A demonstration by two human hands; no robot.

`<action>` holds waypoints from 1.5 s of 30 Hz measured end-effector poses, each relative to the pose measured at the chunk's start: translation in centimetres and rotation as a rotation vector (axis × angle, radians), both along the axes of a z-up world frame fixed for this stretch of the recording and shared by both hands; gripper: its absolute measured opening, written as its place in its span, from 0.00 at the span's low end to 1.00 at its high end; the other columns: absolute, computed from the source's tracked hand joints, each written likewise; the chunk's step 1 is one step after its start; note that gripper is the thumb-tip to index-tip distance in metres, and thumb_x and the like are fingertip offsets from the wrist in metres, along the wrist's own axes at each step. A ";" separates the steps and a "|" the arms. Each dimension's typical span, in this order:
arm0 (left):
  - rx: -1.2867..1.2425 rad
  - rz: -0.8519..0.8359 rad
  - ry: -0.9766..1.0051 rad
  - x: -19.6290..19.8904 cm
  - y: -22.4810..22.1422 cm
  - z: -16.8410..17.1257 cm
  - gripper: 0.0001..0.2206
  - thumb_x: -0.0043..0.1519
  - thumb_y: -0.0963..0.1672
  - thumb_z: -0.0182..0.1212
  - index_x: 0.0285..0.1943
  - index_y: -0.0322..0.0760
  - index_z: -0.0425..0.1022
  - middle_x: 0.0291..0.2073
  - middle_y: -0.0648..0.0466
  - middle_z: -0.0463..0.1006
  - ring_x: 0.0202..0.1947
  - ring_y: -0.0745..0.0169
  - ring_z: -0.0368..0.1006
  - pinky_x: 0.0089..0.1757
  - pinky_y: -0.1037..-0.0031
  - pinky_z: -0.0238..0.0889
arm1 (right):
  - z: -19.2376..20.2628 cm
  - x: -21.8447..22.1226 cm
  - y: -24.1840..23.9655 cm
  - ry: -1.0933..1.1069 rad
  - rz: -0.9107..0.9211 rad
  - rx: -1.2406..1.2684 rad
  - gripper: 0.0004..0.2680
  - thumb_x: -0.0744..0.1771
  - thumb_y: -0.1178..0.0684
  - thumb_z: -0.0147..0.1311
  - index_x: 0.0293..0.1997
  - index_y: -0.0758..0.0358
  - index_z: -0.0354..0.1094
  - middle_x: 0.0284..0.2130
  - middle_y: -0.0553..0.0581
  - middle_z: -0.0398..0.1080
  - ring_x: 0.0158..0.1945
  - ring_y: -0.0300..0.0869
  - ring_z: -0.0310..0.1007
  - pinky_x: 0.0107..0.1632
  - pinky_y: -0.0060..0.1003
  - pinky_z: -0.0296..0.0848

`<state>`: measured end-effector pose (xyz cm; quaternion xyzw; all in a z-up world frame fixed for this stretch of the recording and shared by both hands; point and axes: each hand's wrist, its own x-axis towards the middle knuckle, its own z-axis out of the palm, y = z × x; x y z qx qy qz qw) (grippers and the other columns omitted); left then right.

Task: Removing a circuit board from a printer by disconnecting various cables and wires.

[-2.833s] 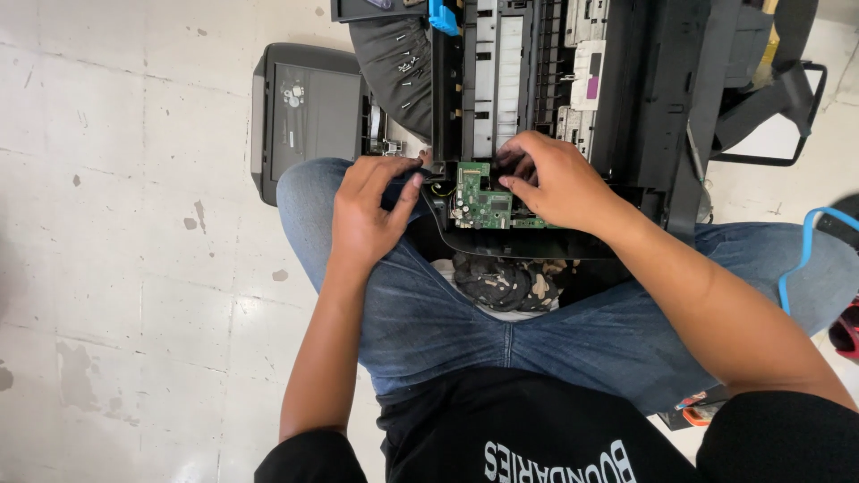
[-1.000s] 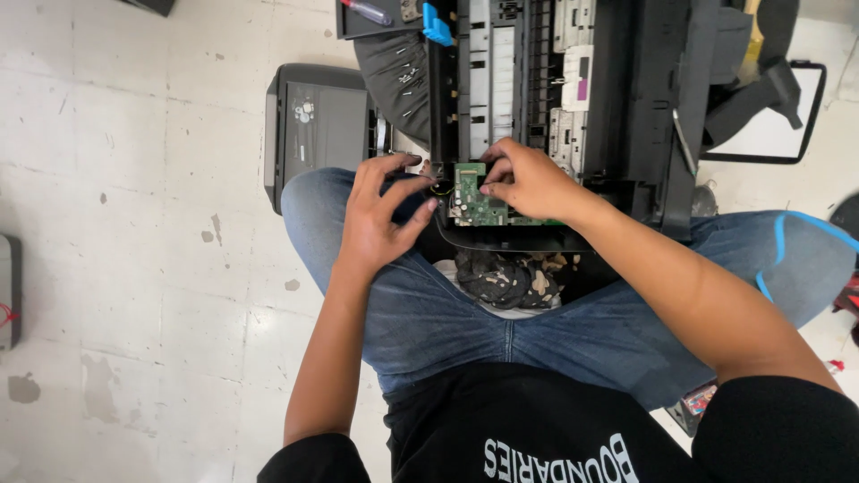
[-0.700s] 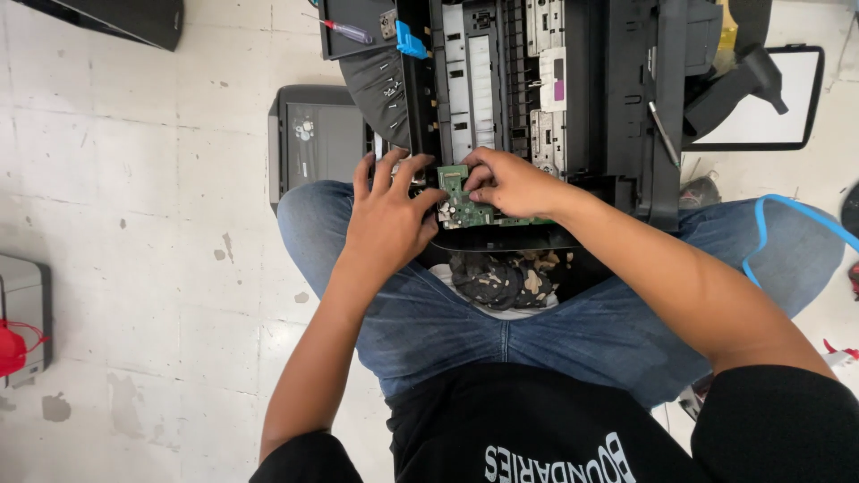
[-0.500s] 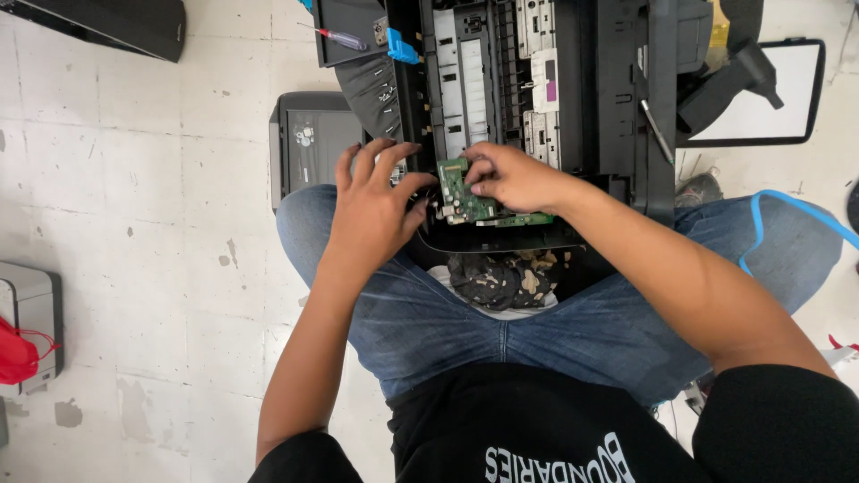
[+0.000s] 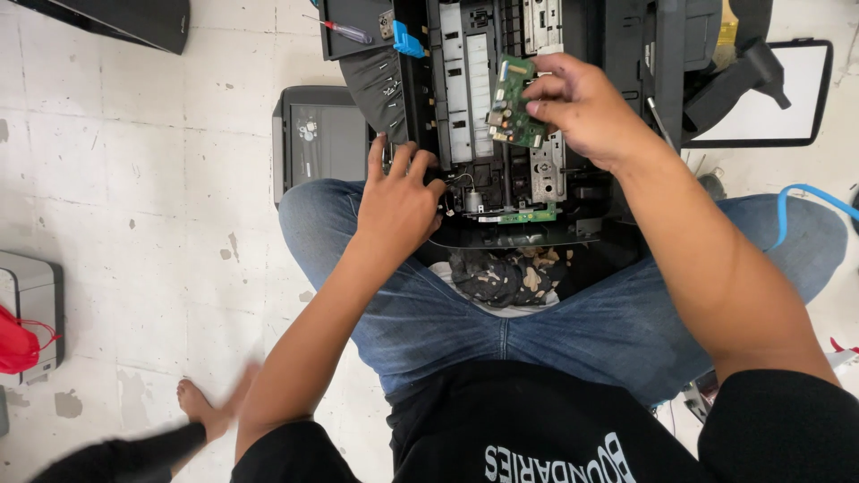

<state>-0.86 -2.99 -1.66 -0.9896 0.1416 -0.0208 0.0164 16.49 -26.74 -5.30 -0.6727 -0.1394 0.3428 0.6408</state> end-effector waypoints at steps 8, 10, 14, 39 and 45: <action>0.011 0.020 -0.065 0.8 0.4 0.3 0.07 0.53 0.47 0.71 0.33 0.42 0.84 0.48 0.54 0.75 0.57 0.49 0.66 0.66 0.42 0.42 | -0.1 -0.3 -0.3 -0.012 -0.009 0.025 0.18 0.68 0.68 0.48 0.67 0.69 0.56 0.47 0.60 0.70 0.41 0.37 0.66 0.42 0.26 0.65; -0.014 0.034 -0.088 0.8 0.5 0.4 0.06 0.56 0.47 0.71 0.35 0.43 0.84 0.49 0.56 0.75 0.58 0.51 0.67 0.66 0.43 0.42 | -0.1 -0.4 -0.2 -0.007 -0.008 0.036 0.18 0.68 0.68 0.49 0.67 0.68 0.56 0.46 0.60 0.70 0.40 0.36 0.65 0.40 0.26 0.64; -0.044 0.060 -0.153 0.7 0.4 1.1 0.05 0.60 0.46 0.70 0.41 0.45 0.84 0.46 0.58 0.75 0.52 0.56 0.68 0.64 0.49 0.46 | 0.1 -0.7 0.0 0.001 -0.011 0.030 0.18 0.68 0.68 0.49 0.67 0.68 0.57 0.45 0.59 0.70 0.42 0.37 0.67 0.43 0.26 0.66; -0.402 -0.140 0.091 -1.6 -2.9 0.5 0.05 0.58 0.45 0.69 0.41 0.44 0.83 0.38 0.60 0.78 0.46 0.60 0.69 0.58 0.61 0.56 | -0.7 -0.9 0.1 0.016 -0.012 0.045 0.17 0.67 0.68 0.49 0.65 0.67 0.59 0.44 0.57 0.70 0.43 0.36 0.67 0.45 0.25 0.66; -0.560 -0.001 0.128 -2.3 -2.7 1.3 0.06 0.62 0.42 0.66 0.44 0.35 0.81 0.30 0.53 0.79 0.36 0.57 0.74 0.57 0.64 0.59 | -0.3 -0.8 0.0 -0.027 -0.004 0.020 0.18 0.67 0.68 0.49 0.66 0.68 0.58 0.46 0.59 0.71 0.43 0.37 0.67 0.46 0.26 0.66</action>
